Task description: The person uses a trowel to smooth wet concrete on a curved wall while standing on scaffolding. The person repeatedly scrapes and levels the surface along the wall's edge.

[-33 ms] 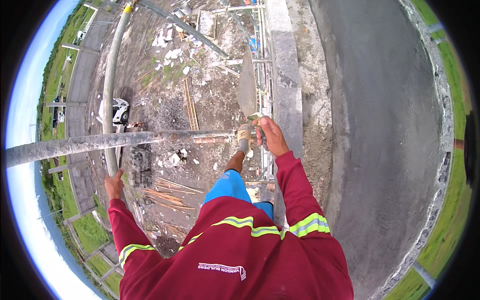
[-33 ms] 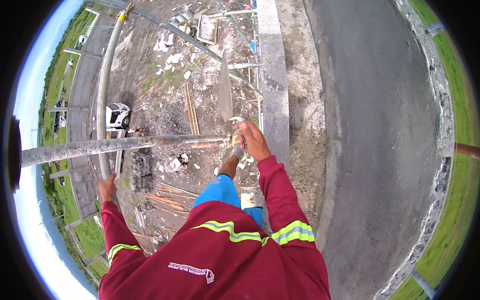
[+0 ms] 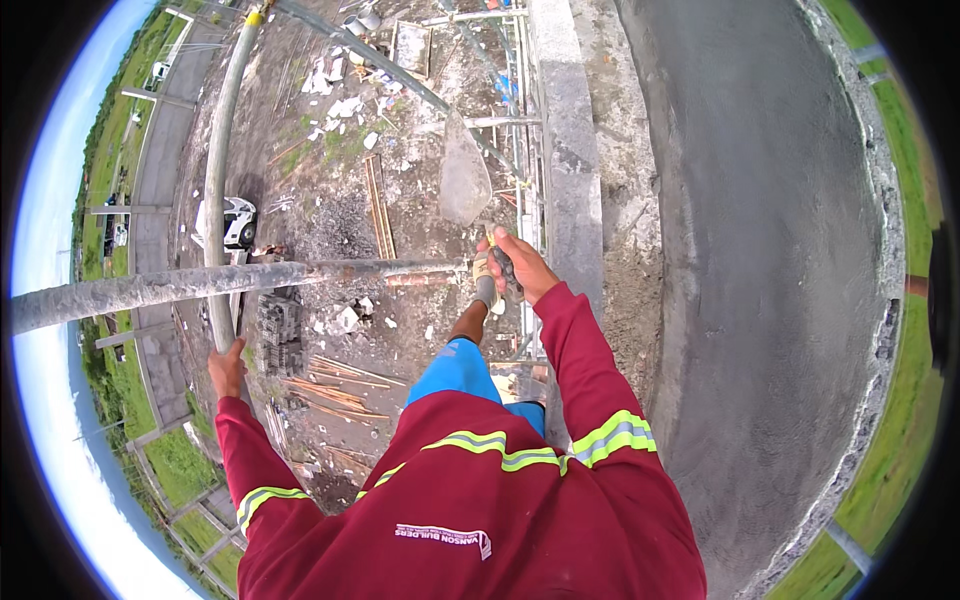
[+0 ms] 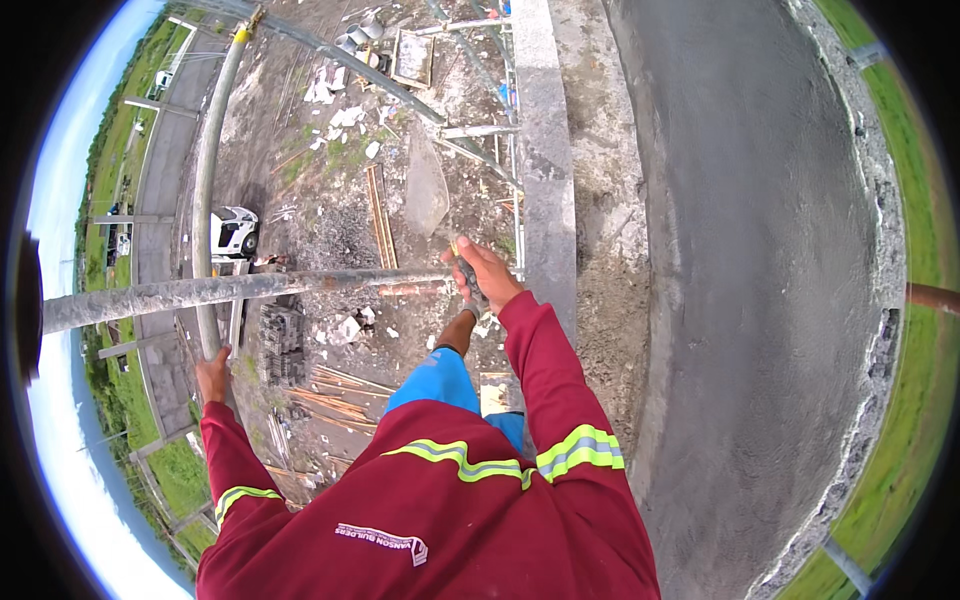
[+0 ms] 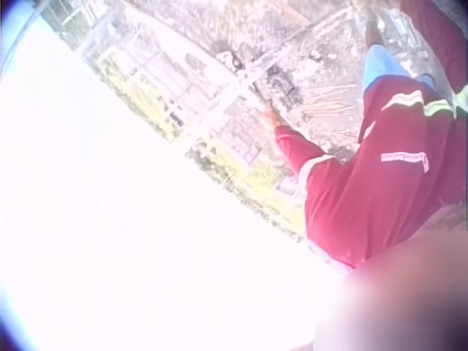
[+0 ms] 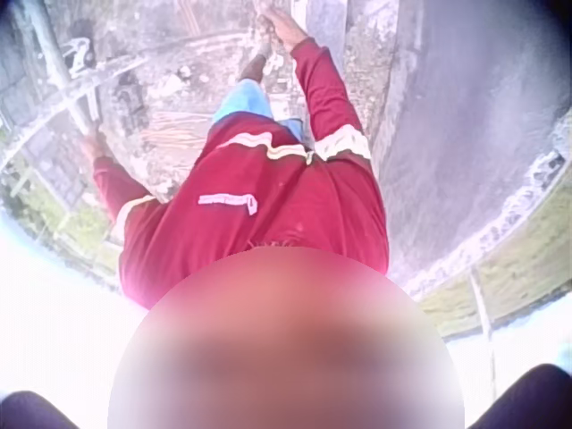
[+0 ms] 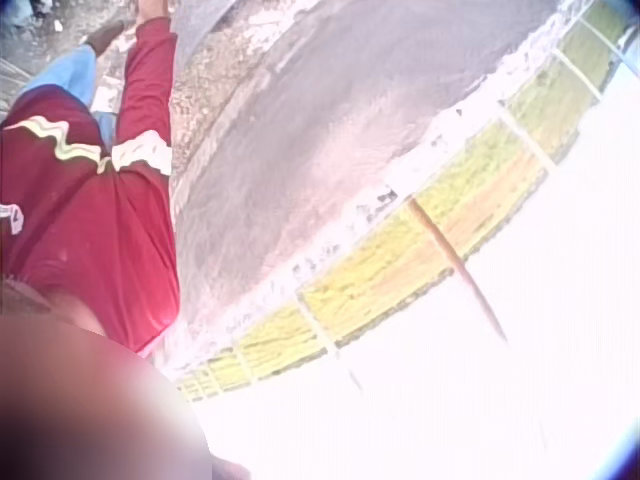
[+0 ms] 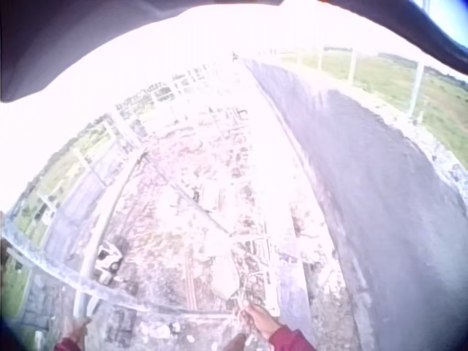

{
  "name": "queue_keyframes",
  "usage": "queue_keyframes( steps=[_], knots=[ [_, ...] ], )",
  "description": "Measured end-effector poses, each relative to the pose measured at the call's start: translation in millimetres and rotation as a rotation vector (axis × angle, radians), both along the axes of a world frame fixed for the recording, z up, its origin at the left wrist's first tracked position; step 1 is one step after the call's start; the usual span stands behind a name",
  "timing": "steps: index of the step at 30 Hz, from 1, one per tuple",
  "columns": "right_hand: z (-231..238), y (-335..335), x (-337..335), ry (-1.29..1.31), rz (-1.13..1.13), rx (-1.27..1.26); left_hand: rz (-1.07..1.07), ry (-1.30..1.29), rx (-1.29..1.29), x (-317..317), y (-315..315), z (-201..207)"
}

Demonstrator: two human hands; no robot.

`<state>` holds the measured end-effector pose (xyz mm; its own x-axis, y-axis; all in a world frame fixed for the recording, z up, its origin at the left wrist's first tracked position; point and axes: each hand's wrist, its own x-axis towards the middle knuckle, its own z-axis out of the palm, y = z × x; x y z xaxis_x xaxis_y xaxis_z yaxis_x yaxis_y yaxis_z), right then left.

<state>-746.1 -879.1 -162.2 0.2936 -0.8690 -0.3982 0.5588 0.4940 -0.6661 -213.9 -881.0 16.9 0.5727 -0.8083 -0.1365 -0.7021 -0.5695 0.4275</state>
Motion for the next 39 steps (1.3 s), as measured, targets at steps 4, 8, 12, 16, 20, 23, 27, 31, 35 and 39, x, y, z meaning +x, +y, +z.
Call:
queue_keyframes(
  steps=[4, 8, 12, 16, 20, 23, 27, 31, 35, 39],
  knots=[
    [2.3, -31.0, 42.7, 0.155, 0.095, 0.187, -0.026, -0.039, -0.016, 0.0, -0.2, -0.2],
    [-1.9, 4.3, -0.7, 0.413, -0.329, -0.08, 0.006, -0.011, 0.001, 5.1, 0.6, -1.7],
    [-30.7, 38.9, -67.9, 0.79, -0.781, -0.053, 0.026, -0.01, 0.017, 6.4, -1.1, -3.8],
    [-67.4, 51.7, -85.0, 0.894, -0.922, 0.177, 0.042, 0.037, 0.0, 3.5, -0.1, -4.7],
    [-78.1, 50.5, -75.5, 1.208, -0.819, 0.232, 0.019, -0.051, 0.018, 3.1, 0.1, -2.9],
    [-68.9, 46.9, -67.1, 1.42, -0.734, 0.177, -0.058, -0.409, 0.014, -7.6, 4.5, 2.0],
    [-57.5, 45.3, -62.0, 1.422, -0.745, 0.123, -0.323, -0.788, -0.398, -71.6, 20.8, -1.3],
    [-60.7, 45.9, -62.3, 1.433, -0.754, 0.078, -0.755, -0.721, -0.45, -143.9, -24.8, -0.4],
    [-66.1, 47.7, -63.6, 1.483, -0.74, 0.094, -0.698, -0.608, -0.616, -139.6, -157.3, 8.4],
    [-61.8, 46.9, -63.1, 1.505, -0.763, 0.114, -0.276, -0.622, -0.193, -84.8, -274.6, -6.2]
  ],
)
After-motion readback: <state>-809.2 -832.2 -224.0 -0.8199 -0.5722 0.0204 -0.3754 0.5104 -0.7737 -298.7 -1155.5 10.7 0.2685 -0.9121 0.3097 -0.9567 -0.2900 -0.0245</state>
